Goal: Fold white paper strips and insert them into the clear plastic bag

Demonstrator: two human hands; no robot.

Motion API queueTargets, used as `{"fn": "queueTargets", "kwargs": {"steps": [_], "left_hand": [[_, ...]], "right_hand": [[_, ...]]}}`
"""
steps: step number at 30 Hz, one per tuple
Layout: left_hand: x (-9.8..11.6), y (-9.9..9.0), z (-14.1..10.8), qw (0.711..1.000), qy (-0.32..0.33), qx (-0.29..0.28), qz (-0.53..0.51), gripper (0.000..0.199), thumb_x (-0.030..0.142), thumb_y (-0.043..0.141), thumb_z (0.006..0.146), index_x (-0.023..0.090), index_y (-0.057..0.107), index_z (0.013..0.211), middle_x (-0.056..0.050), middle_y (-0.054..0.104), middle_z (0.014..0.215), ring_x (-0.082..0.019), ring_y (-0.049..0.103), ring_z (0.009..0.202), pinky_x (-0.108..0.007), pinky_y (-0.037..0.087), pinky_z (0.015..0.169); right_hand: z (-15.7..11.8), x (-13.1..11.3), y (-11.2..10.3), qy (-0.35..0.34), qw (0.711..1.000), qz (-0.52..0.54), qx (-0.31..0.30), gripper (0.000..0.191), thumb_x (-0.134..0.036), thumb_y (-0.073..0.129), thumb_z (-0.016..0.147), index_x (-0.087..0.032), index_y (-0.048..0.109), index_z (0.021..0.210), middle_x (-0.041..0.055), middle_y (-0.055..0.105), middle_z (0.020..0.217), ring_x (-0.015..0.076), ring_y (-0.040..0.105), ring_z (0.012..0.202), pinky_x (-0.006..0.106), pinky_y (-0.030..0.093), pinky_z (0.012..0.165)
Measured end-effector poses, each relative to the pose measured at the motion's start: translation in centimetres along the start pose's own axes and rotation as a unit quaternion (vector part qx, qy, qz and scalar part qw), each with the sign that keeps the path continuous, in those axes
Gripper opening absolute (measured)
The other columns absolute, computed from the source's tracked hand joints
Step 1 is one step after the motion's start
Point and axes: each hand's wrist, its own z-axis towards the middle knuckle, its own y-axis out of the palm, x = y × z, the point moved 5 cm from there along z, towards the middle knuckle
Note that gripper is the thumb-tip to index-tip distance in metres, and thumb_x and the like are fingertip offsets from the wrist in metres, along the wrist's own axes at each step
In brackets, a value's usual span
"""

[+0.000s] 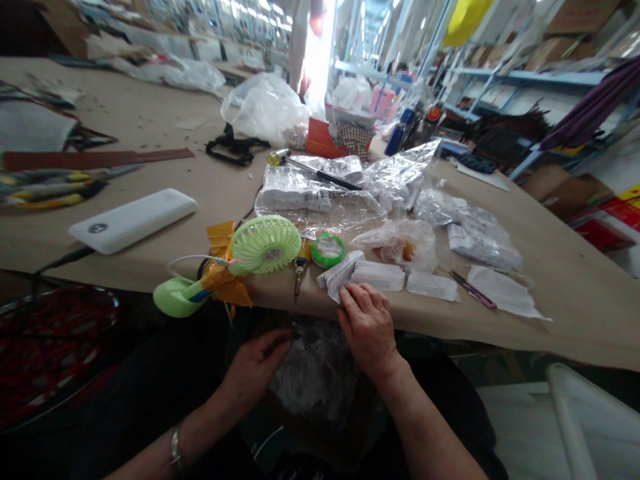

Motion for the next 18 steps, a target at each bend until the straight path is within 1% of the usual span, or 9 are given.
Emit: {"fn": "queueTargets", "kwargs": {"steps": [3, 6, 9, 11, 13, 14, 15, 16, 18], "left_hand": [[0.4, 0.6, -0.5, 1.0, 0.001, -0.019, -0.022, 0.013, 0.025, 0.059, 0.071, 0.02, 0.071, 0.074, -0.004, 0.072, 0.078, -0.02, 0.063, 0.078, -0.028, 0.045, 0.075], [1.7, 1.5, -0.7, 0.996, 0.002, -0.04, -0.074, 0.011, 0.022, 0.059, 0.071, 0.018, 0.069, 0.071, -0.003, 0.069, 0.073, -0.018, 0.061, 0.074, -0.026, 0.044, 0.071], [3.2, 2.9, -0.9, 0.981, -0.037, -0.099, -0.163, 0.013, 0.025, 0.059, 0.073, 0.015, 0.067, 0.071, -0.004, 0.067, 0.07, -0.016, 0.059, 0.068, -0.025, 0.044, 0.065], [4.1, 4.2, -1.1, 0.946, -0.098, -0.149, -0.27, 0.018, 0.03, 0.058, 0.076, 0.013, 0.065, 0.077, -0.006, 0.066, 0.073, -0.015, 0.06, 0.067, -0.026, 0.046, 0.064], [5.1, 5.6, -1.4, 0.889, -0.146, -0.199, -0.387, 0.023, 0.034, 0.058, 0.078, 0.013, 0.063, 0.085, -0.006, 0.066, 0.079, -0.014, 0.061, 0.067, -0.027, 0.048, 0.065], [5.6, 6.1, -1.4, 0.862, -0.159, -0.214, -0.431, 0.023, 0.034, 0.059, 0.078, 0.013, 0.063, 0.087, -0.006, 0.066, 0.08, -0.013, 0.06, 0.066, -0.026, 0.048, 0.064], [6.0, 6.6, -1.4, 0.843, -0.168, -0.22, -0.462, 0.022, 0.032, 0.061, 0.077, 0.012, 0.062, 0.087, -0.006, 0.065, 0.078, -0.012, 0.059, 0.064, -0.024, 0.048, 0.061], [6.1, 6.8, -1.3, 0.832, -0.174, -0.214, -0.481, 0.019, 0.028, 0.062, 0.076, 0.011, 0.062, 0.085, -0.005, 0.064, 0.076, -0.01, 0.058, 0.061, -0.021, 0.046, 0.058], [6.1, 7.1, -1.0, 0.832, -0.186, -0.185, -0.489, 0.012, 0.021, 0.064, 0.075, 0.01, 0.062, 0.079, -0.004, 0.063, 0.071, -0.008, 0.057, 0.056, -0.018, 0.044, 0.052]], "right_hand": [[-0.3, 0.2, 0.0, -0.01, 0.999, 0.027, 0.023, 0.023, -0.017, 0.051, 0.085, -0.018, 0.063, 0.106, 0.0083, 0.064, 0.104, 0.0236, 0.053, 0.105, 0.041, 0.042, 0.091], [-0.3, 0.6, -0.8, -0.01, 0.996, 0.076, 0.054, 0.019, -0.015, 0.052, 0.085, -0.02, 0.065, 0.097, 0.0069, 0.065, 0.098, 0.0217, 0.055, 0.101, 0.039, 0.045, 0.089], [-0.9, 0.4, -1.9, -0.006, 0.991, 0.112, 0.077, 0.019, -0.012, 0.053, 0.083, -0.021, 0.065, 0.094, 0.0073, 0.063, 0.1, 0.0223, 0.052, 0.105, 0.04, 0.046, 0.089], [-1.6, -0.5, -2.6, -0.02, 0.989, 0.126, 0.073, 0.02, -0.01, 0.055, 0.081, -0.021, 0.065, 0.094, 0.0077, 0.062, 0.102, 0.0232, 0.05, 0.109, 0.041, 0.046, 0.09], [-2.7, -1.8, -3.1, -0.046, 0.987, 0.141, 0.058, 0.021, -0.009, 0.055, 0.08, -0.021, 0.064, 0.095, 0.0076, 0.062, 0.103, 0.0239, 0.05, 0.11, 0.042, 0.047, 0.09], [-3.2, -2.5, -3.3, -0.06, 0.986, 0.15, 0.046, 0.021, -0.01, 0.056, 0.08, -0.021, 0.064, 0.096, 0.0075, 0.062, 0.103, 0.0241, 0.049, 0.111, 0.042, 0.048, 0.089], [-3.7, -3.2, -3.4, -0.073, 0.984, 0.159, 0.032, 0.022, -0.01, 0.055, 0.08, -0.021, 0.063, 0.097, 0.0073, 0.062, 0.103, 0.0241, 0.049, 0.111, 0.042, 0.048, 0.089], [-4.1, -3.6, -3.4, -0.084, 0.982, 0.166, 0.018, 0.023, -0.009, 0.054, 0.081, -0.021, 0.062, 0.099, 0.0071, 0.062, 0.104, 0.024, 0.049, 0.111, 0.042, 0.047, 0.09], [-4.4, -3.9, -3.5, -0.095, 0.981, 0.171, -0.004, 0.025, -0.01, 0.053, 0.082, -0.021, 0.061, 0.103, 0.0071, 0.062, 0.105, 0.0238, 0.048, 0.112, 0.041, 0.047, 0.091]]}}
